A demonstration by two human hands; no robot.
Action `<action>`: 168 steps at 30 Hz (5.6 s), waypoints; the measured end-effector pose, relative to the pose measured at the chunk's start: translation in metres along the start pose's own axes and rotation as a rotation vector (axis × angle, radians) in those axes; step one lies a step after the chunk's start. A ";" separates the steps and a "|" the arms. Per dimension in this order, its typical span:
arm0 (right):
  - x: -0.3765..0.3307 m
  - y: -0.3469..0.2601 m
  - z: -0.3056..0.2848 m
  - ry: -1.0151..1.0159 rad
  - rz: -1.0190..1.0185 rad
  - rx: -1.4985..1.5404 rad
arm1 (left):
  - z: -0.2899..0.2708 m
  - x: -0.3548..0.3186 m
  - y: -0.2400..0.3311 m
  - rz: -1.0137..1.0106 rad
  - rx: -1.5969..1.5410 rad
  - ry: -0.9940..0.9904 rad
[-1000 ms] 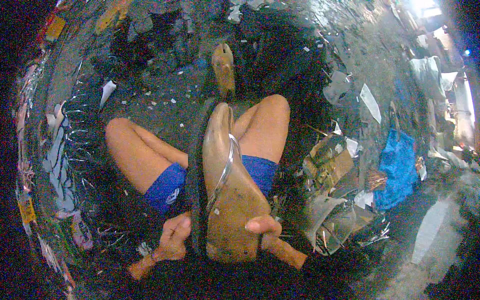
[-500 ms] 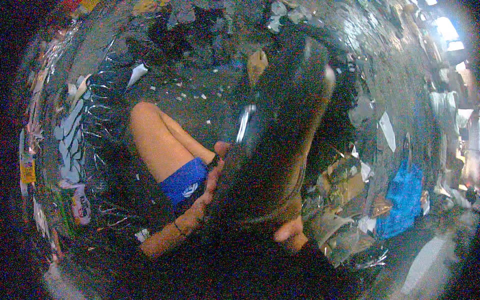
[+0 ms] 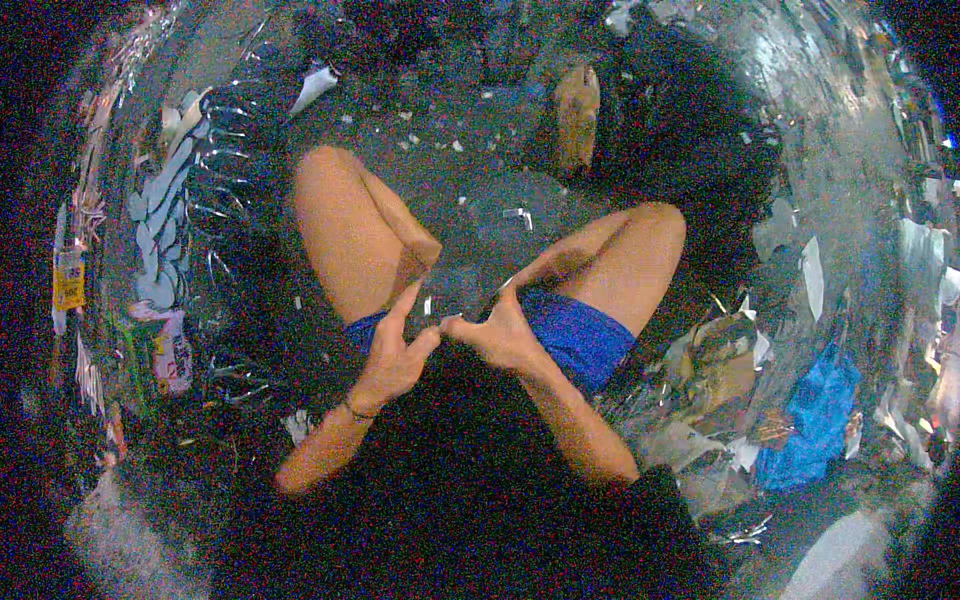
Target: The person sits on the floor and repeatedly presses the straps of black flip-flops onto a wooden shoe last. They handle multiple sandals one at a time, turning them over and applying pressure to the strap area.
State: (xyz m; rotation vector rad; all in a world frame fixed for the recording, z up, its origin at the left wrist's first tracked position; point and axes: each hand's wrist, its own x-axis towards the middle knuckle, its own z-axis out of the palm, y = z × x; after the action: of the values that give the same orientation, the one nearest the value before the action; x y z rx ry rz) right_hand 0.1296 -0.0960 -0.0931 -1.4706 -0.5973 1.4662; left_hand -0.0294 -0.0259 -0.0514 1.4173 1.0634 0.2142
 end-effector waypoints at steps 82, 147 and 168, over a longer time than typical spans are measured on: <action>0.089 -0.070 0.051 0.045 -0.552 -0.130 | -0.007 0.114 0.014 0.322 -0.555 0.282; -0.101 -0.096 -0.047 -0.315 -0.634 -0.557 | -0.025 -0.048 0.072 0.479 0.037 -0.390; 0.087 -0.035 -0.163 0.206 -0.080 0.401 | -0.006 0.070 -0.014 -0.210 -1.201 -0.338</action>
State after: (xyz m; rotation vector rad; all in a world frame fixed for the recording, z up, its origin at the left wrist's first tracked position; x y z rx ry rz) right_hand 0.3075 -0.0509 -0.1320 -1.2439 -0.2157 1.2648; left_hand -0.0017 0.0235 -0.0944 0.2367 0.5785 0.3608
